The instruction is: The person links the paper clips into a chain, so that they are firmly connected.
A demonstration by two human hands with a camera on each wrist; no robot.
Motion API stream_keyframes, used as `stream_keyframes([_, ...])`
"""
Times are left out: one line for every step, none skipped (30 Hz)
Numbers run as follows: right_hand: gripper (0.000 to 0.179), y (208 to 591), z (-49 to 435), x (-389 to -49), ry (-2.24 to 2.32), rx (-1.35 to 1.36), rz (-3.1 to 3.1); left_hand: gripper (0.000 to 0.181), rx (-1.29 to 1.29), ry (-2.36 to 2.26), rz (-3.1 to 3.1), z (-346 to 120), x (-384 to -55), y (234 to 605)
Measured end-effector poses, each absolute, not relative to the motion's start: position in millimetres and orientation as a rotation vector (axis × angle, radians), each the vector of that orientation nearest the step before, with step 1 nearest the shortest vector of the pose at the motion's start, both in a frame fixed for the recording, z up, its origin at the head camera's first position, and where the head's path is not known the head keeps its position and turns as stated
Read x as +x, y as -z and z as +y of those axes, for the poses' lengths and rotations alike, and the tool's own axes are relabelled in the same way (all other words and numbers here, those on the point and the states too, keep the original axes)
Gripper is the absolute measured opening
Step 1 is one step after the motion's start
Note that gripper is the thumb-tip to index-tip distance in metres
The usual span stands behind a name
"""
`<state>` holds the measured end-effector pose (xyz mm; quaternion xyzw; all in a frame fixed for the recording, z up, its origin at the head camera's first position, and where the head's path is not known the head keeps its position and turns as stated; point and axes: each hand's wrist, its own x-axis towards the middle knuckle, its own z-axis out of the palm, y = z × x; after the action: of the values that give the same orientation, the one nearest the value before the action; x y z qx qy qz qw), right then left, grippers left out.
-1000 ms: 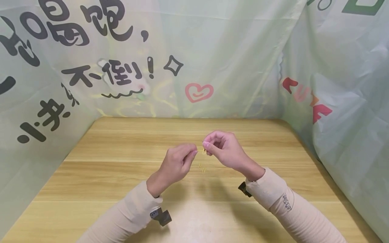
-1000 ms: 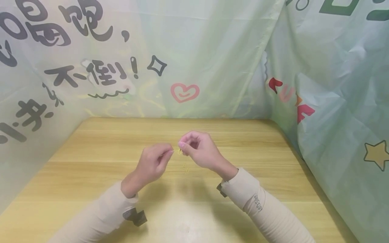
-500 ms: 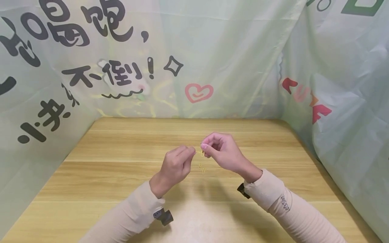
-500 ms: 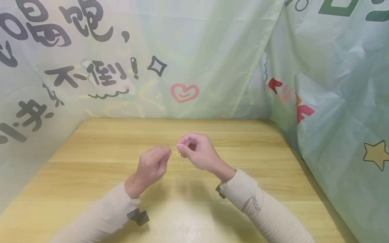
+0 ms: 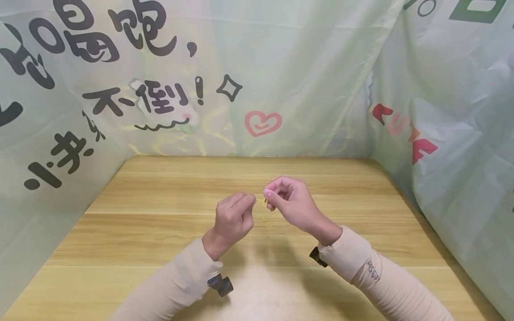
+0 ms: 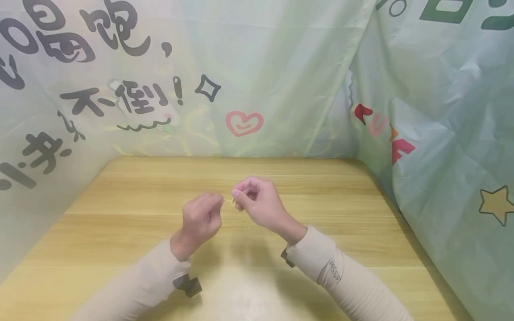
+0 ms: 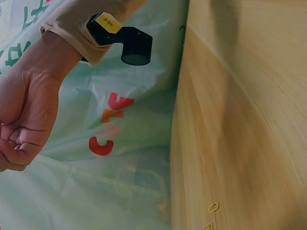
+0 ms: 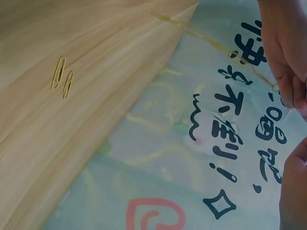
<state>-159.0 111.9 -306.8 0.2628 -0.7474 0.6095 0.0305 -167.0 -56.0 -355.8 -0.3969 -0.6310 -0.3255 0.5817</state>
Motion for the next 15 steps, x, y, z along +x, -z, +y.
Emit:
stream_keyframes([0.007, 307.2, 111.3, -158.4, -1.872, 0.809, -2.293, 0.023, -0.921, 0.761, -1.468, -55.5, -167.5, 356.1])
stream_keyframes([0.007, 307.7, 110.8, -157.9, -1.862, 0.811, -2.280, 0.024, -0.916, 0.762, -1.465, -55.0, -167.7, 356.1])
stream_keyframes([0.006, 308.2, 110.4, -157.5, -1.850, 0.815, -2.267, 0.024, -0.911, 0.764, -1.465, -54.6, -168.0, 356.3])
stream_keyframes([0.005, 308.9, 110.1, -157.1, -1.834, 0.824, -2.252, 0.024, -0.905, 0.765, -1.466, -54.2, -168.1, 356.5])
stream_keyframes([0.004, 310.0, 109.7, -157.4, -1.818, 0.836, -2.233, 0.024, -0.900, 0.767, -1.466, -53.8, -168.4, 356.7])
stream_keyframes([0.004, 311.0, 109.5, -157.5, -1.800, 0.848, -2.218, 0.024, -0.893, 0.769, -1.467, -53.4, -168.6, 356.8])
stream_keyframes([0.004, 311.7, 109.2, -157.5, -1.784, 0.859, -2.204, 0.024, -0.886, 0.772, -1.469, -53.1, -168.7, 357.2])
stream_keyframes([0.004, 312.5, 109.1, -157.6, -1.774, 0.869, -2.194, 0.024, -0.880, 0.777, -1.469, -52.7, -168.9, 357.6])
stream_keyframes([0.004, 313.2, 108.9, -157.8, -1.769, 0.873, -2.188, 0.024, -0.873, 0.780, -1.469, -52.5, -169.2, 358.3])
stream_keyframes([0.004, 313.7, 108.6, -157.8, -1.769, 0.872, -2.184, 0.023, -0.866, 0.784, -1.468, -52.2, -169.4, 358.7])
stream_keyframes([0.004, 313.9, 108.2, -157.8, -1.778, 0.866, -2.182, 0.023, -0.860, 0.789, -1.468, -51.9, -169.5, 359.2])
stream_keyframes([0.004, 314.1, 107.9, -157.7, -1.788, 0.857, -2.184, 0.022, -0.854, 0.792, -1.467, -51.7, -169.6, 359.4])
stream_keyframes([0.004, 314.3, 107.5, -157.6, -1.805, 0.843, -2.184, 0.022, -0.851, 0.796, -1.465, -51.4, -169.6, 359.3])
stream_keyframes([0.004, 314.5, 106.9, -157.5, -1.826, 0.827, -2.183, 0.021, -0.849, 0.799, -1.463, -51.1, -169.6, 359.0])
stream_keyframes([0.004, 314.9, 106.3, -157.4, -1.851, 0.812, -2.178, 0.021, -0.849, 0.800, -1.459, -50.8, -169.7, 358.6])
